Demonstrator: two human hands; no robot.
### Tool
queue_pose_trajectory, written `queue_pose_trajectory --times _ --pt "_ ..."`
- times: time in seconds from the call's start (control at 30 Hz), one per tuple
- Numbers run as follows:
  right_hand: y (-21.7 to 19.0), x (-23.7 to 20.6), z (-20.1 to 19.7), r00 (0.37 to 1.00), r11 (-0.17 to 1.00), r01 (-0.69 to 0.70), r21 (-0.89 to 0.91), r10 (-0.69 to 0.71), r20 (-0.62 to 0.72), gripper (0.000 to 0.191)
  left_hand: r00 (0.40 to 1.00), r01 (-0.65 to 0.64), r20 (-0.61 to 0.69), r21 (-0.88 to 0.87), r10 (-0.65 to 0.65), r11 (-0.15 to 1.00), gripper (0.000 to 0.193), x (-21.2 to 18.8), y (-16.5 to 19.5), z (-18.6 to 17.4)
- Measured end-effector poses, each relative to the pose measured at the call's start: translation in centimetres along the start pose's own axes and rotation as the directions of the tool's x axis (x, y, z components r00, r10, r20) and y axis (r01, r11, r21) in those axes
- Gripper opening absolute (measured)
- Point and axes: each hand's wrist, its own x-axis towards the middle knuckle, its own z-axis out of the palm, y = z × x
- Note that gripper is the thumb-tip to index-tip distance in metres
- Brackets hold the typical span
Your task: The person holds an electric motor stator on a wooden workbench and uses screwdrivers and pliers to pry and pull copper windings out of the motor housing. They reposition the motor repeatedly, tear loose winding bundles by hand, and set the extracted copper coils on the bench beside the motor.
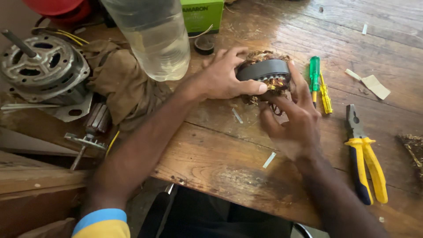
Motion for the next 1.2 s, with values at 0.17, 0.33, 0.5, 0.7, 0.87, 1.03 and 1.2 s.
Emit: queue_pose_trajectory --times 0.17,0.33,0.5,0.7,0.87,1.03,1.2 --pt "0.2 0.2 0.3 0.999 0.999 -0.019 0.039 0.018 0.029 0.032 1.000 0.006 0.014 0.013 -0.006 1.000 0.117 -0.4 0.7 -0.1" --pt "-0.1 0.2 0.7 0.997 0.999 -0.002 -0.046 0.005 0.071 0.030 0.999 0.049 -0.005 -0.108 -0.050 0.993 0.129 -0.6 1.1 -0.3" --pt "-0.3 0.1 0.8 0.984 0.993 -0.109 -0.045 0.114 0.138 0.026 0.997 -0.001 0.061 -0.525 0.039 0.851 0.123 -0.3 0.6 -0.1" --pt "0.3 -0.2 1.0 0.998 0.998 0.035 -0.057 -0.031 0.060 0.028 0.998 0.055 0.050 -0.598 -0.032 0.800 0.120 0.0 0.7 1.0" --pt "0.9 0.0 1.0 0.995 0.997 -0.005 -0.072 0.012 0.098 0.022 0.995 0.039 -0.081 -0.243 -0.061 0.969 0.117 -0.1 1.2 0.9" --pt "0.9 -0.4 0.6 0.995 1.000 -0.019 -0.014 0.020 0.094 0.026 0.994 -0.013 -0.111 -0.049 0.008 0.999 0.108 -0.4 1.7 0.2" --pt "0.9 -0.4 0.7 0.996 0.998 0.020 -0.066 -0.014 0.092 0.024 0.990 -0.092 0.038 -0.565 0.138 0.820 0.085 -0.7 2.0 -0.4"
